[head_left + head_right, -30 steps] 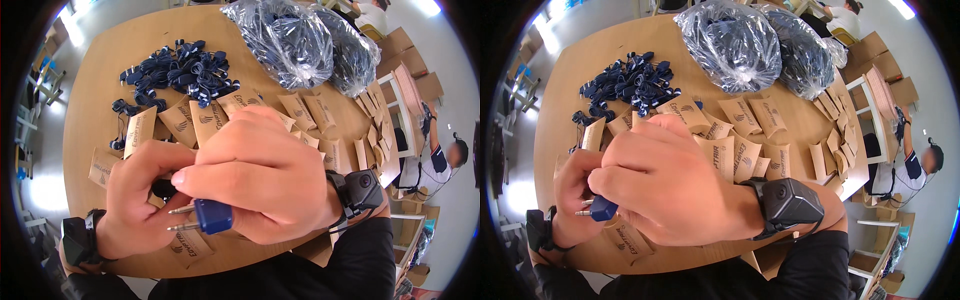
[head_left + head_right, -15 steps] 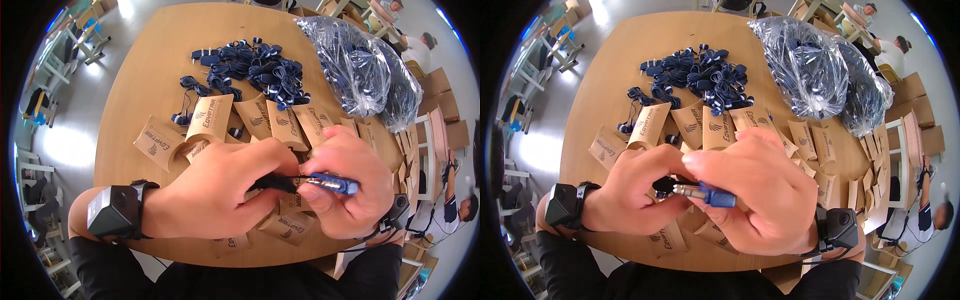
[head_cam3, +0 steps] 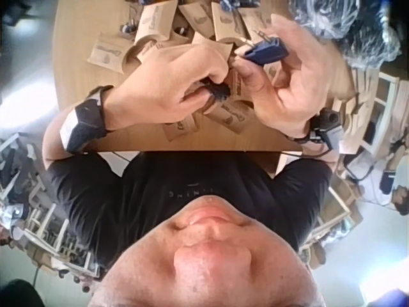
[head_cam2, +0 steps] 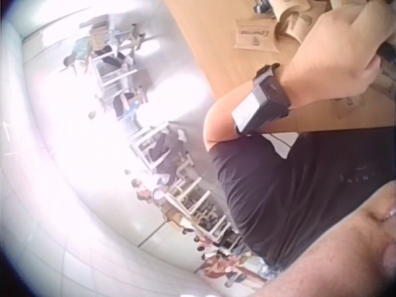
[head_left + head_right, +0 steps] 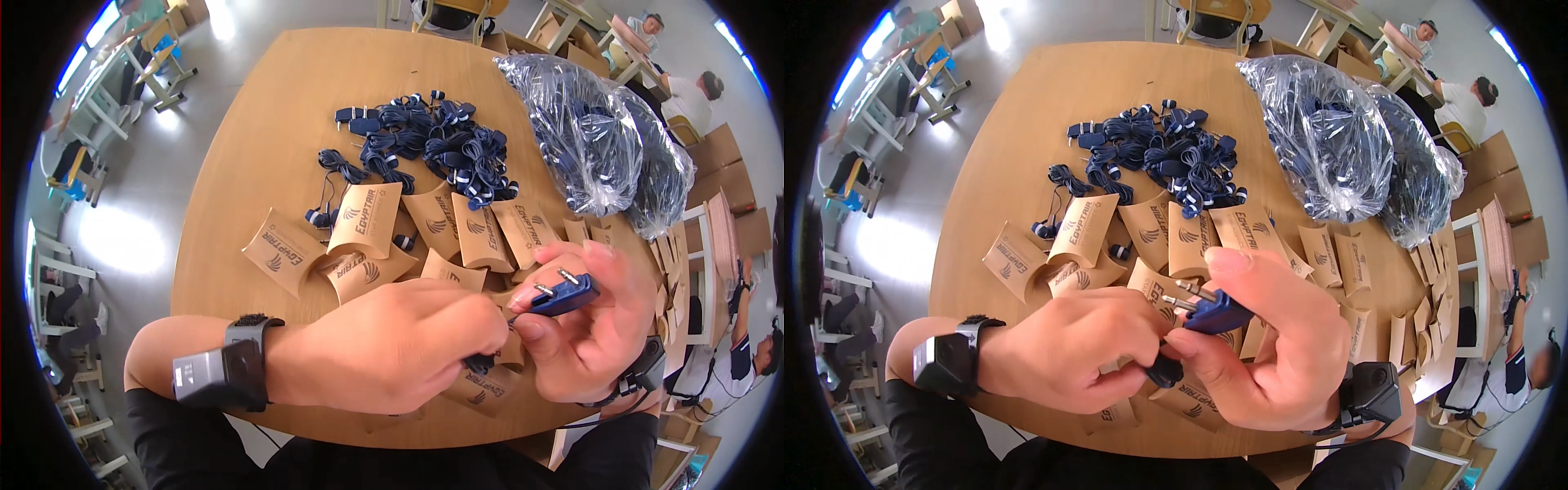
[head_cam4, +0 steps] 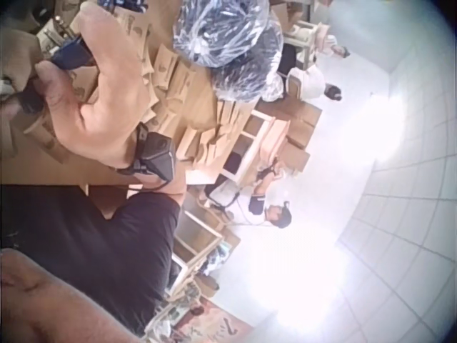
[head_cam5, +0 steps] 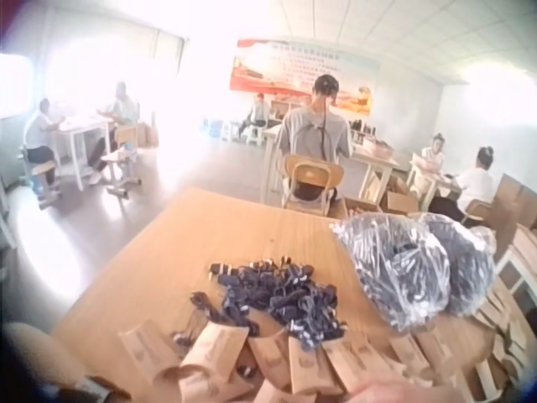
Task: Packaging blue earphones into small cardboard boxes.
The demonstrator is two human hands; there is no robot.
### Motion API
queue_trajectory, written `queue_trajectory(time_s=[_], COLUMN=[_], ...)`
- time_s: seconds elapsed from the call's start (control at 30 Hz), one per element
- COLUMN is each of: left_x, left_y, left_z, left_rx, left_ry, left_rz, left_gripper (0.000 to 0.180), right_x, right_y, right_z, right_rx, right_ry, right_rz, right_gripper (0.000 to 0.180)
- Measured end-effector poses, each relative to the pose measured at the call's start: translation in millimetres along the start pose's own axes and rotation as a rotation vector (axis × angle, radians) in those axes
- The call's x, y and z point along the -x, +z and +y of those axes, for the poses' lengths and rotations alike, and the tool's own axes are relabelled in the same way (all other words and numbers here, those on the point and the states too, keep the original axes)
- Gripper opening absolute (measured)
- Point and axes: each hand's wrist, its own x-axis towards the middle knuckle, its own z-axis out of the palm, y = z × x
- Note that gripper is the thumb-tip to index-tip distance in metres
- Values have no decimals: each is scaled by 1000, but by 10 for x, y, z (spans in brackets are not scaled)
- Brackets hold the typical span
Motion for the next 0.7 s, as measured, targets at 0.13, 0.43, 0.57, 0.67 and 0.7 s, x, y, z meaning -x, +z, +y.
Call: queue_trajectory(time_s=[0.13,0.43,0.57,0.67,0.7], left_x=[-34,0,-3,0,-7], left_y=[-36,2,-49,-59,-63], left_z=[-4,-20,-18,-31,-36], left_rx=[-119,-445,-488,-499,-504], left_ry=[226,328,329,342,359], left_rz=[-43,-79,-74,-56,-41], left_gripper=[29,17,16,16,16], right_x=[32,34,21,38,34], right_y=[13,36,27,34,26], right_z=[-15,-49,16,12,-1], right_rx=[-4,32,48,33,38], right_ry=[35,64,4,26,42], right_rz=[41,25,-3,24,27], right_gripper=[53,49,50,52,51])
